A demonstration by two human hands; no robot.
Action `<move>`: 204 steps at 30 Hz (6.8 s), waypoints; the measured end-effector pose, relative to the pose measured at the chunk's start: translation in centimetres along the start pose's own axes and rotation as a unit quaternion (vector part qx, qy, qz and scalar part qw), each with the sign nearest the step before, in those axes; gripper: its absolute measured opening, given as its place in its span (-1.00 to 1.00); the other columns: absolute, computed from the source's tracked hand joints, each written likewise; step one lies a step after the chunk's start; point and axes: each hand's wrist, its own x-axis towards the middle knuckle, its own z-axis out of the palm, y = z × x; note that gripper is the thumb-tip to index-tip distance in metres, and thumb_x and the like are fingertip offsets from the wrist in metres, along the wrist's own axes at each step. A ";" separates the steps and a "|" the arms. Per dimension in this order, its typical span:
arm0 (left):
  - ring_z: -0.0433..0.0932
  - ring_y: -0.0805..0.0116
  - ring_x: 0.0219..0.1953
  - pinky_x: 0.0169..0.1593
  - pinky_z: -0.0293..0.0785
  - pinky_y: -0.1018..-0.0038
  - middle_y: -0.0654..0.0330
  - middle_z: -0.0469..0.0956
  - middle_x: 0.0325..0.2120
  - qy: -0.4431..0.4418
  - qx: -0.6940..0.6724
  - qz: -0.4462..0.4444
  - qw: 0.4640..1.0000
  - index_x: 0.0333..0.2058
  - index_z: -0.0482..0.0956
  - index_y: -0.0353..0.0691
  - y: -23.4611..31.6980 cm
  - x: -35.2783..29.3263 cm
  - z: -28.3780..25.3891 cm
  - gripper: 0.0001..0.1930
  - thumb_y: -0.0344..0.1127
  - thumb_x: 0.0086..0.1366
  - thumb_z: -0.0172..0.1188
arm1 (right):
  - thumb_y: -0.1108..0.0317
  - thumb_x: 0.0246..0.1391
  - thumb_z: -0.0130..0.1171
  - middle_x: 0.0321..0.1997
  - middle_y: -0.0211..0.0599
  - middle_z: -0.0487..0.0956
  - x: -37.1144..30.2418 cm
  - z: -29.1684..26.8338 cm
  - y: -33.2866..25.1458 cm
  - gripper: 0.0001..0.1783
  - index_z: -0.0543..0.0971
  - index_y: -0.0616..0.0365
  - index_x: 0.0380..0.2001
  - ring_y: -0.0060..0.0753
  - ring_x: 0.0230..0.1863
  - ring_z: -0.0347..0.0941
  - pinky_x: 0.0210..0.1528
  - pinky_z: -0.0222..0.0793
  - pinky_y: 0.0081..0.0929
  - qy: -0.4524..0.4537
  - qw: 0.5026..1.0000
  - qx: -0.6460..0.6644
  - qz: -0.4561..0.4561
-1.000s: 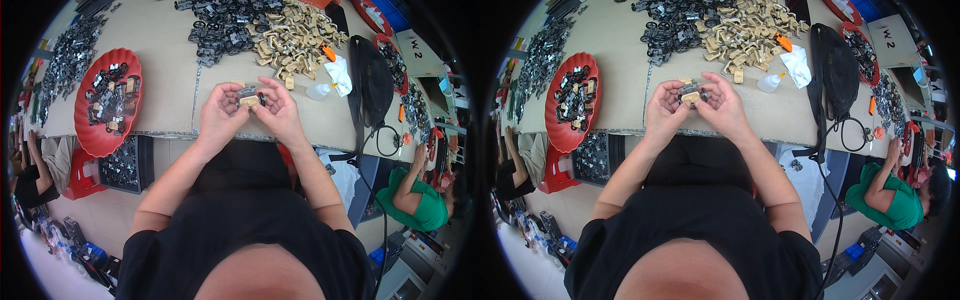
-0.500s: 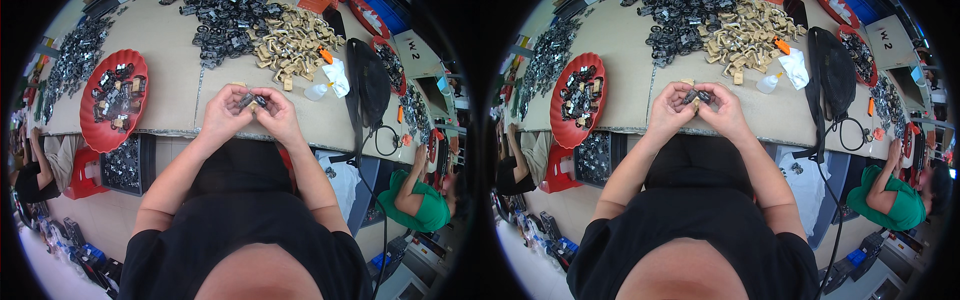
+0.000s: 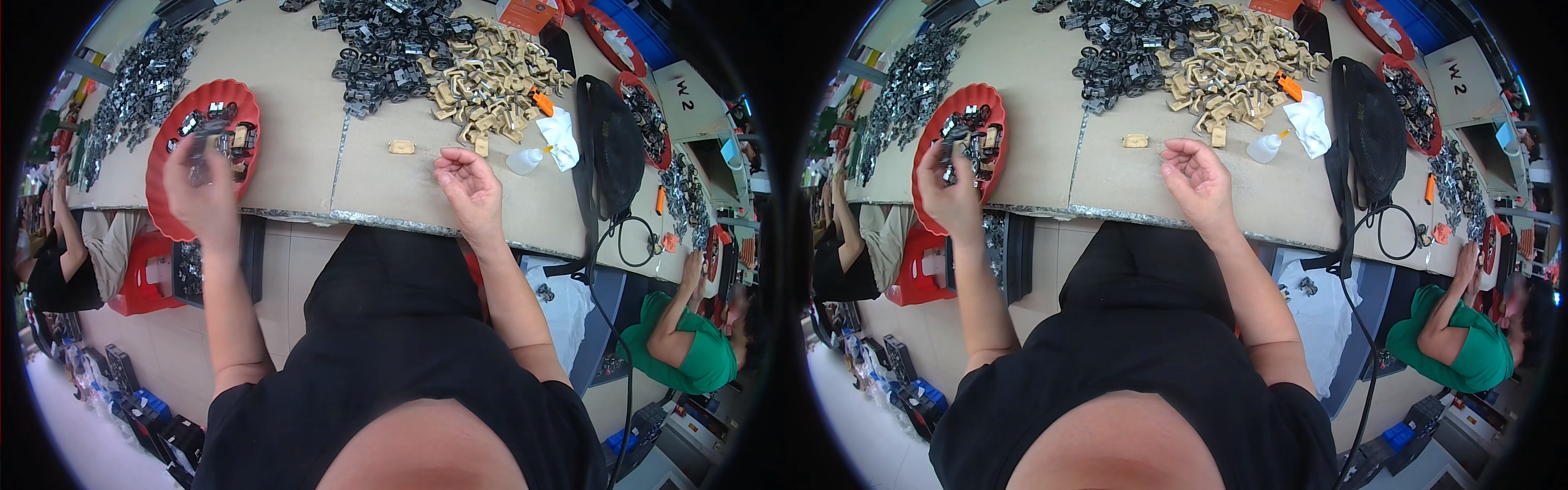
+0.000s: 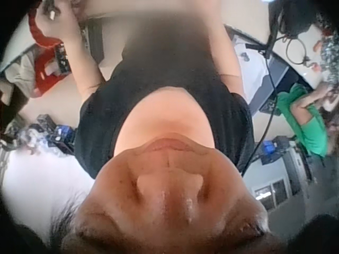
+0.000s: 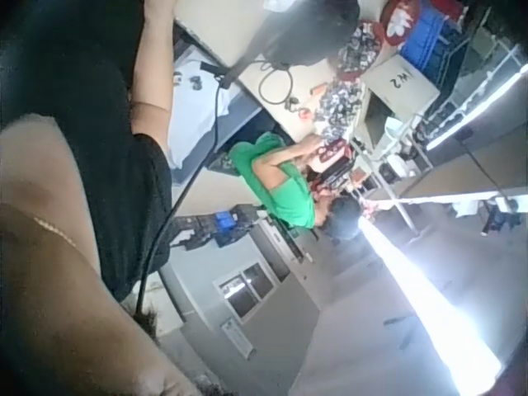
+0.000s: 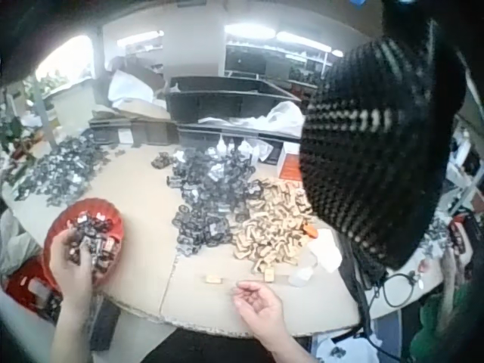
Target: The worker is assembling small plastic and metal components, applying glue to one part before joining it to another.
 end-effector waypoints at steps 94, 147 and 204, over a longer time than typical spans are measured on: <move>0.47 0.54 -0.34 -0.17 0.43 0.64 0.19 0.50 -0.35 -0.410 -0.473 -0.358 0.693 -0.12 0.43 -0.43 6.6 -8.3 10.7 -0.72 -0.54 0.16 0.11 | 0.43 0.02 0.15 -0.22 -0.21 0.39 -0.2 -0.9 0.0 -0.74 0.33 0.26 -0.26 -0.51 -0.19 0.33 -0.11 0.27 -0.59 0.064 0.986 -0.092 -0.121; 0.50 0.52 -0.31 -0.16 0.43 0.64 0.17 0.52 -0.34 -0.413 -0.472 -0.351 0.696 -0.12 0.42 -0.43 6.6 -8.1 10.6 -0.73 -0.55 0.17 0.09 | 0.42 0.02 0.16 -0.24 -0.19 0.39 -0.1 -1.0 0.0 -0.72 0.32 0.29 -0.27 -0.53 -0.25 0.35 -0.18 0.31 -0.61 0.079 0.971 -0.152 -0.167; 0.39 0.40 -0.15 -0.11 0.35 0.50 0.15 0.42 -0.21 -0.265 -0.061 -0.082 0.959 -0.16 0.44 -0.36 4.8 -3.4 12.4 -0.61 -0.30 0.06 0.25 | 0.14 0.14 -0.01 -0.27 -0.21 0.48 -0.1 -2.0 1.1 -0.60 0.41 0.27 -0.12 -0.50 -0.38 0.36 -0.34 0.32 -0.57 -0.039 0.906 0.382 0.177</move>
